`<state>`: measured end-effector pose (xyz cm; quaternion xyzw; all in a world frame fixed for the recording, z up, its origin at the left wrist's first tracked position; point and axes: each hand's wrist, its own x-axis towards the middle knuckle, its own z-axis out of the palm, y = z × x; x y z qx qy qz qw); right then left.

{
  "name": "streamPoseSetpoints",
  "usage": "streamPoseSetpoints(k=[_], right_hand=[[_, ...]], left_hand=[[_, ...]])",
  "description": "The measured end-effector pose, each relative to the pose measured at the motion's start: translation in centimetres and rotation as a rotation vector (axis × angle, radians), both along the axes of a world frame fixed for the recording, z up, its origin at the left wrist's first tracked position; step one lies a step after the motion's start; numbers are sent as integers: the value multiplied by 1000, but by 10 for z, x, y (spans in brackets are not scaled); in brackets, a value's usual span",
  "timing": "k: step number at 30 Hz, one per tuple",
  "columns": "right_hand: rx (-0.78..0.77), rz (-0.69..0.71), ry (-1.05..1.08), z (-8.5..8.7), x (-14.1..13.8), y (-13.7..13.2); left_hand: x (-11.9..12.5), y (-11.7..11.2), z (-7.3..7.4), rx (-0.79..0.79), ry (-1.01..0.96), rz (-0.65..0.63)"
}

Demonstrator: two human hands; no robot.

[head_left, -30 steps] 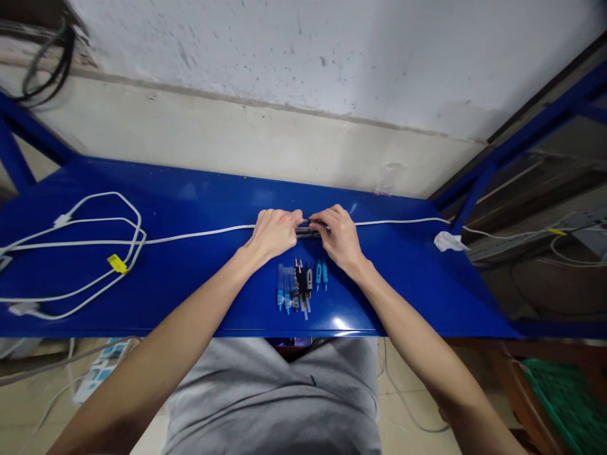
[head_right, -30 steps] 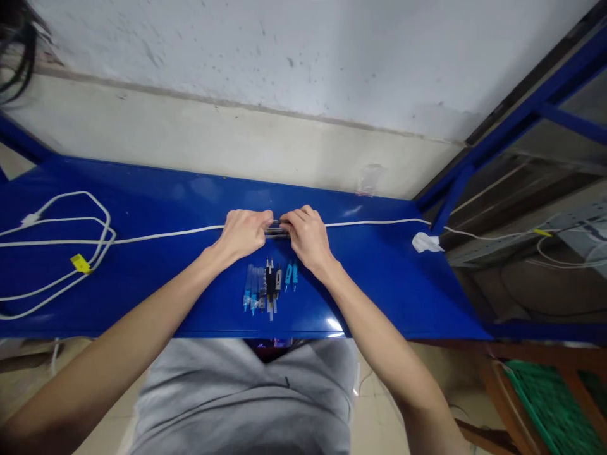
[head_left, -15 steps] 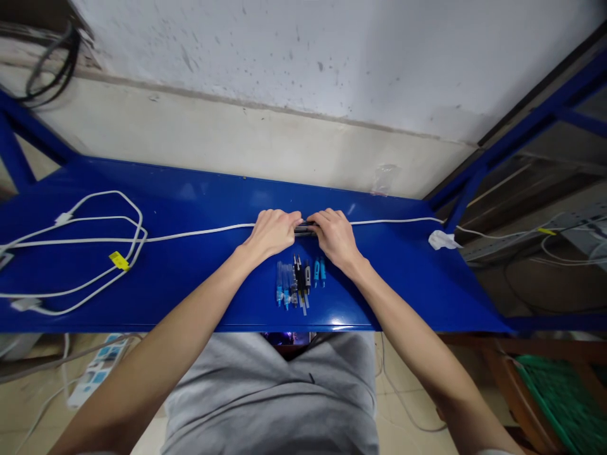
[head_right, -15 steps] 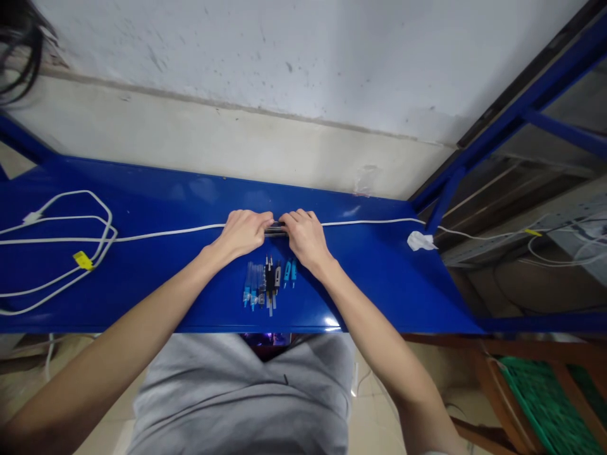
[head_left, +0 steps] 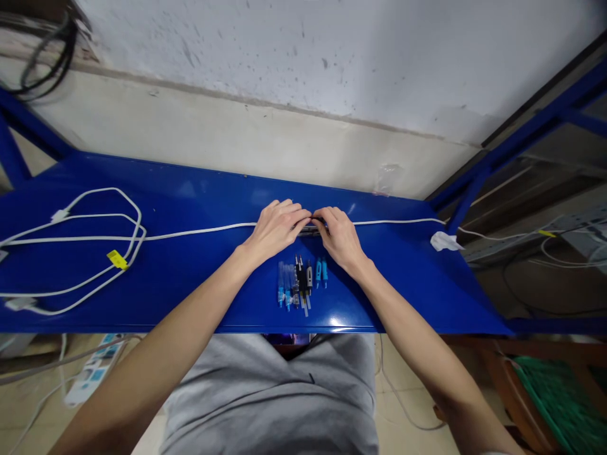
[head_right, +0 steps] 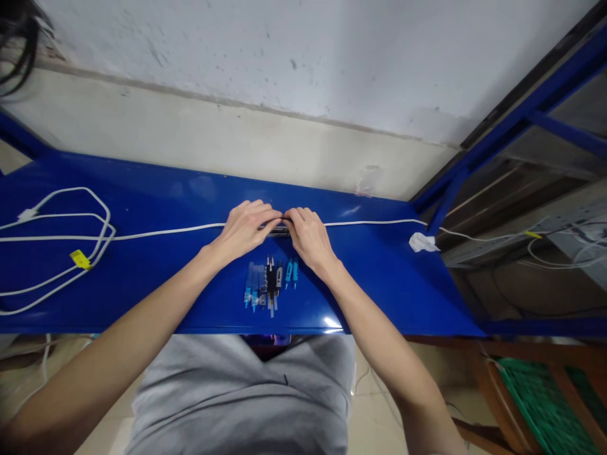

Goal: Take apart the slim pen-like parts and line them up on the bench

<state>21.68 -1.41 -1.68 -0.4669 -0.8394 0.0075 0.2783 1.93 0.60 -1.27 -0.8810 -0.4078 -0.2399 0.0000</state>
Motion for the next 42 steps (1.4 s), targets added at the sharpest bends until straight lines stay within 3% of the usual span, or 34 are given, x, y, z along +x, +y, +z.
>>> streamPoseSetpoints(k=[7, 11, 13, 18, 21, 30, 38, 42], right_hand=[[71, -95, 333, 8, 30, 10], [24, -131, 453, 15, 28, 1], [-73, -73, 414, 18, 20, -7], [-396, 363, 251, 20, -3, -23], [-496, 512, 246, 18, -9, -27], [-688, 481, 246, 22, -8, -32], [-986, 621, 328, 29, -8, -33], [-999, 611, 330, 33, -7, -35]], left_hand=[[-18, 10, -2, 41, -172, 163], [-23, 13, -3, 38, -249, 207], [-21, 12, -3, 15, -249, 205], [-19, 11, -4, 4, -264, 193], [-20, 12, -7, 27, -292, 169], [-17, 14, -11, 37, -291, 151], [-18, 15, -12, 29, -295, 146], [-17, 15, -13, 31, -298, 148]])
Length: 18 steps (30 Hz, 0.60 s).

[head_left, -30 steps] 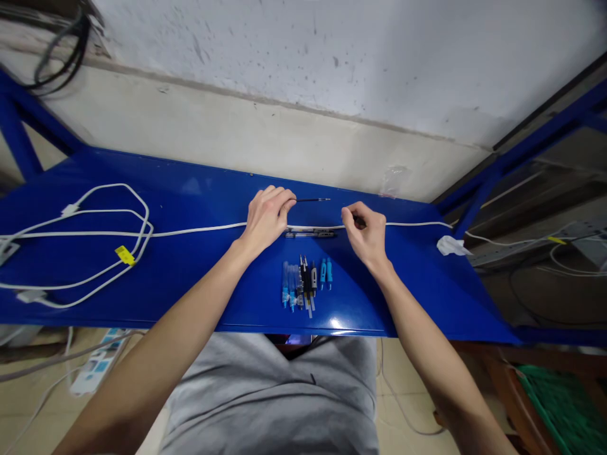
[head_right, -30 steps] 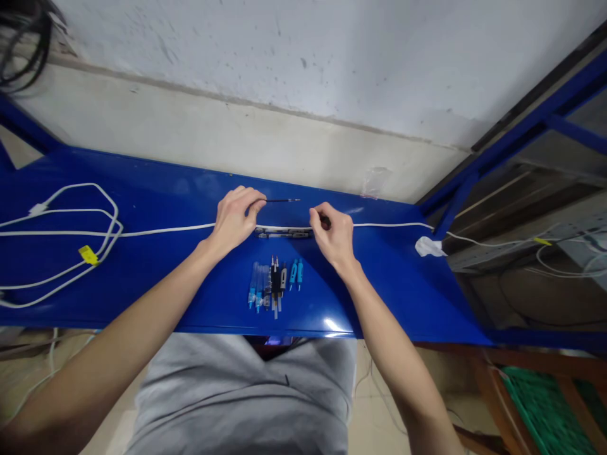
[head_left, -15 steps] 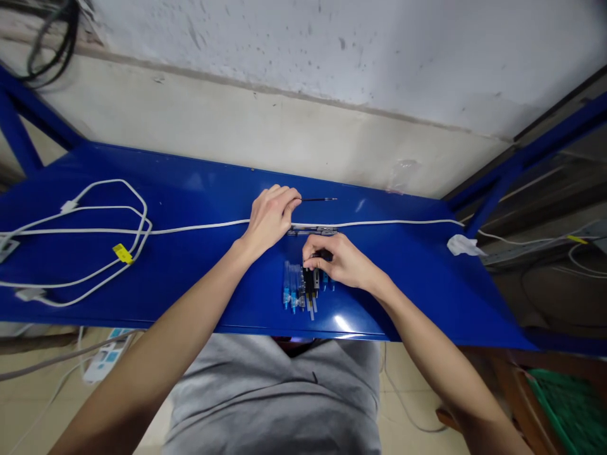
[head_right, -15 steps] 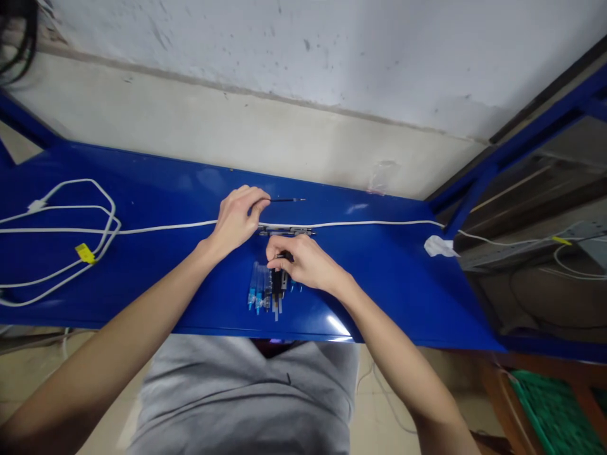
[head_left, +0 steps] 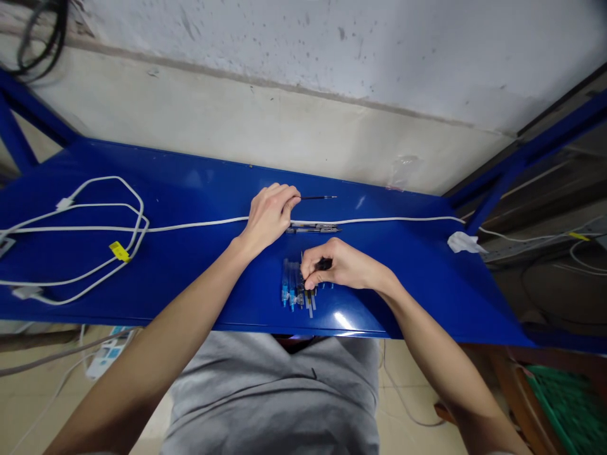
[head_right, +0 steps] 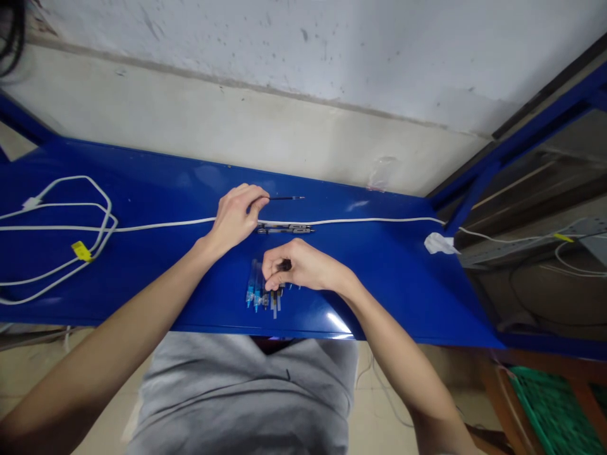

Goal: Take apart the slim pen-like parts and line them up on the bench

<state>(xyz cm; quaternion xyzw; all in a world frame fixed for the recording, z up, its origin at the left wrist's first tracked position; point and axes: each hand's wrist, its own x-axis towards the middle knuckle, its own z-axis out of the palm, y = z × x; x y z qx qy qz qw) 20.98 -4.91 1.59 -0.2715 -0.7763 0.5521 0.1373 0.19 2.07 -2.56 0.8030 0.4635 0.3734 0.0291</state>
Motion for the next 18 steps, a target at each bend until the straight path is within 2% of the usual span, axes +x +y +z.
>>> streamPoseSetpoints(k=[9, 14, 18], right_hand=[[22, 62, -54, 0, 1, 0], [178, 101, -43, -3, -2, -2], [226, 104, -69, -7, -4, -2]], left_hand=[[2, -6, 5, -76, -51, 34], [1, -5, 4, -119, -47, 61], [0, -3, 3, -144, -7, 68]])
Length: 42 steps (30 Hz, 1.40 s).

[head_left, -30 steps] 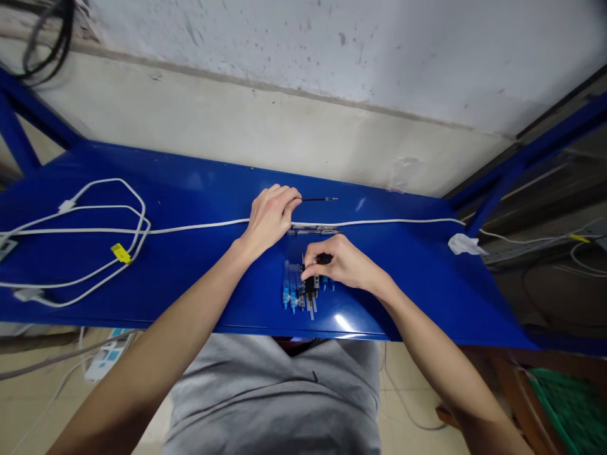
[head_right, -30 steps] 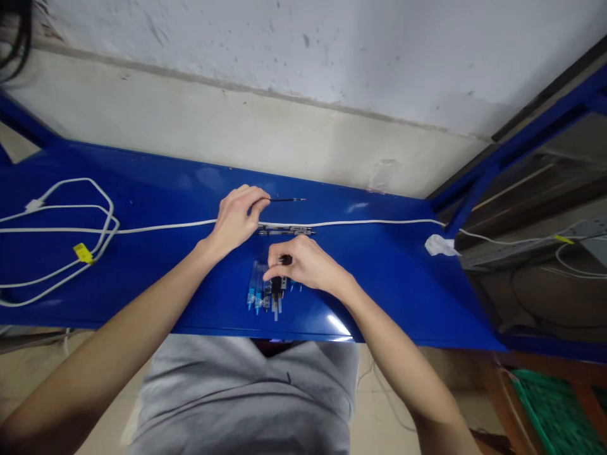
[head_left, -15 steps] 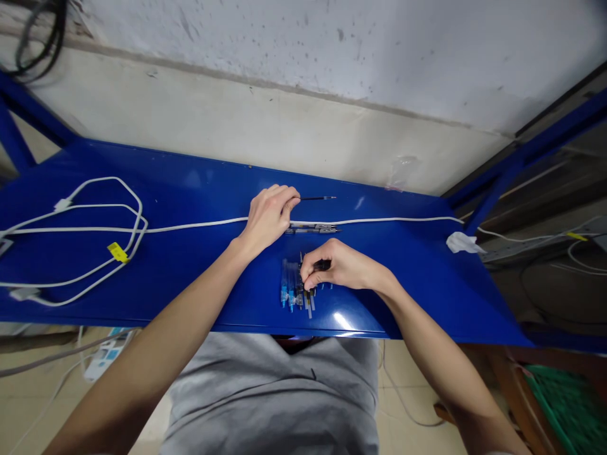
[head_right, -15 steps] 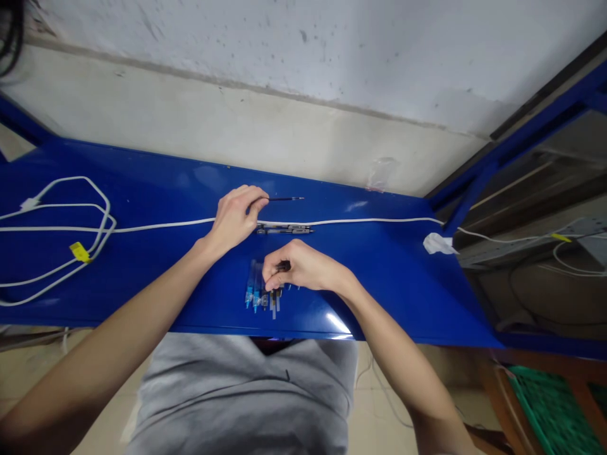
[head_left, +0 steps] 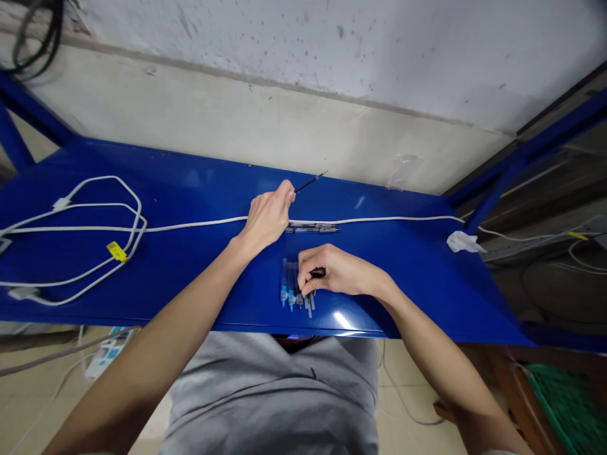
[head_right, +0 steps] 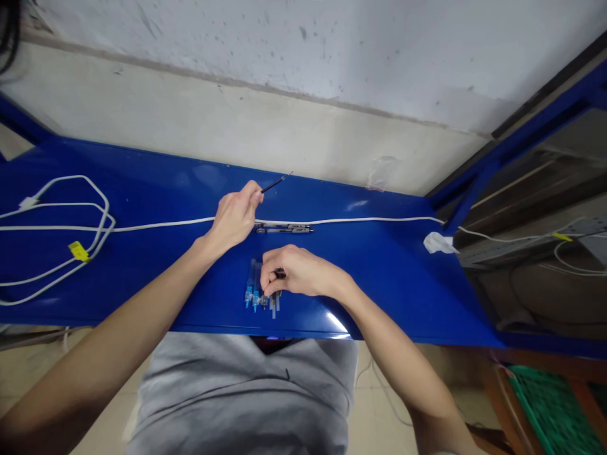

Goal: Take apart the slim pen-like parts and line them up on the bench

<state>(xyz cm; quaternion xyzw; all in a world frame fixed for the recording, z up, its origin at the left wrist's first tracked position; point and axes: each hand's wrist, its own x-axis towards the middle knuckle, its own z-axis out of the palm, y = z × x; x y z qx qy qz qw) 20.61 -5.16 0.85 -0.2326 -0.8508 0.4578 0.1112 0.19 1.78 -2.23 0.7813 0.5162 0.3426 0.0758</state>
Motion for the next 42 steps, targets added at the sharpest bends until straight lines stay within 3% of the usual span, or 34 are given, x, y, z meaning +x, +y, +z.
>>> streamPoseSetpoints(k=[8, 13, 19, 27, 30, 33, 36, 39, 42], right_hand=[[84, -6, -67, -6, -2, -2], [50, -13, -16, 6, 3, 1], [39, -417, -156, 12, 39, 17], [113, -534, -318, 5, 50, 19], [127, -662, -143, 10, 42, 17], [52, -812, 260, 12, 28, 16], [-45, -834, 561, 8, 14, 14], [-52, -887, 647, 2, 10, 17], [9, -1046, 679, -1, 20, 26]], left_hand=[[2, -3, 5, -1, 111, 7], [3, -4, 5, 22, 160, -27], [4, -6, 5, 75, 157, -84], [8, -10, 5, 116, 143, -180], [11, -12, 4, 72, 162, -227], [16, -16, 8, -9, 215, -276], [19, -19, 13, -86, 250, -309], [19, -21, 15, -131, 192, -346], [18, -21, 14, -149, 115, -363]])
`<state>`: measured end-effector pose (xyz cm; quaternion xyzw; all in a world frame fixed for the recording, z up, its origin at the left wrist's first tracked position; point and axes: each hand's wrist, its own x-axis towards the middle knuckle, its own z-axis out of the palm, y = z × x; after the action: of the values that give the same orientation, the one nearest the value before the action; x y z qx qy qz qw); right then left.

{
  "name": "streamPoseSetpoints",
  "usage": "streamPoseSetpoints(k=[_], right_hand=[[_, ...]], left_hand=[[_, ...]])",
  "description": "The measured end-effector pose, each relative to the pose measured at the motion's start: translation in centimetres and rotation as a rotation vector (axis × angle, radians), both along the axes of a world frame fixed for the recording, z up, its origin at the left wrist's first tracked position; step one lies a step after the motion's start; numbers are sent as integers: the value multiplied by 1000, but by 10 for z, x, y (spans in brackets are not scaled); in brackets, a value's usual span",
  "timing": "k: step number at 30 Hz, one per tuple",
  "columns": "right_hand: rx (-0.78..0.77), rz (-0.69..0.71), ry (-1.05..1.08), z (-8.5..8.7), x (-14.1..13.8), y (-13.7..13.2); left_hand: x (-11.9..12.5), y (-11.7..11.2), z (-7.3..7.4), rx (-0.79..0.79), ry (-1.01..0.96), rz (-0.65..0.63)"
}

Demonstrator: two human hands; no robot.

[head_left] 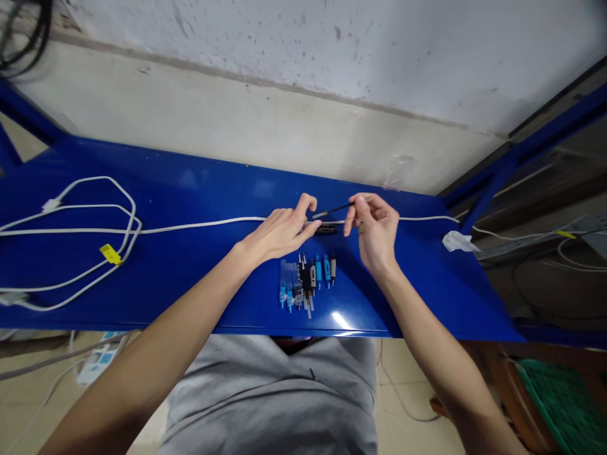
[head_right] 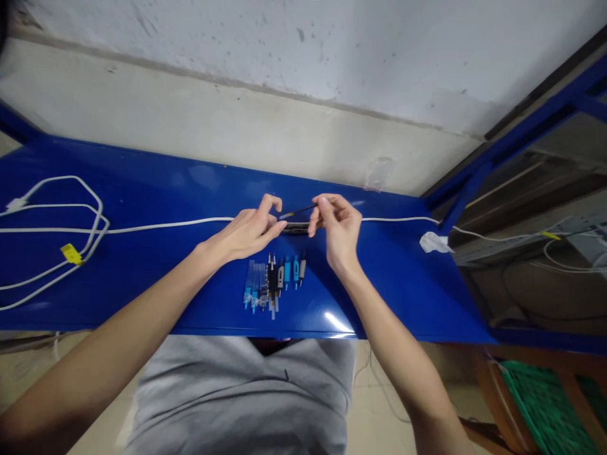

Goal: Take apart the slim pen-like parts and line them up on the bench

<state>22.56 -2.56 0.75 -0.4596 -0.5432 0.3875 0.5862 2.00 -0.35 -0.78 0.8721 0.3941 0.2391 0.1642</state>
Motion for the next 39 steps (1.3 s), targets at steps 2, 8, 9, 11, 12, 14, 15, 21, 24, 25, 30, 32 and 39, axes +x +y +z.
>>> streamPoseSetpoints(k=[2, 8, 9, 11, 12, 14, 15, 21, 24, 25, 30, 32, 39], right_hand=[[24, -107, 25, 2, 12, 7], [1, -100, 89, 10, 32, 15], [-20, -75, 83, 11, 31, 15], [-69, -14, 53, 11, 27, 12], [-97, 26, 32, 11, 25, 11], [-159, 132, -14, 10, 20, 8], [-189, 194, -39, 9, 17, 6], [-308, 543, -190, 3, 5, -4], [-318, 638, -260, -1, 4, -4], [-320, 651, -277, -2, 5, -3], [-356, 628, -311, -1, 11, 1], [-358, 575, -294, 3, 14, 2], [-290, 602, -221, 3, 7, -3]], left_hand=[[-1, 0, 0, 5, -14, 7], [-2, -2, 4, 54, 32, 2], [-2, -1, 4, 62, 34, 5], [-3, 0, 4, 62, 23, 18], [-4, 1, 4, 51, 8, 30], [-5, 3, 2, 12, -35, 58], [-6, 4, 1, -7, -55, 72], [-8, 7, 0, -7, -65, 88], [-9, 6, 2, 13, -29, 57], [-9, 6, 2, 20, -23, 49], [-7, 7, -1, -17, -86, 86], [-7, 8, -2, -37, -104, 105], [-8, 8, -1, 14, -23, 86]])
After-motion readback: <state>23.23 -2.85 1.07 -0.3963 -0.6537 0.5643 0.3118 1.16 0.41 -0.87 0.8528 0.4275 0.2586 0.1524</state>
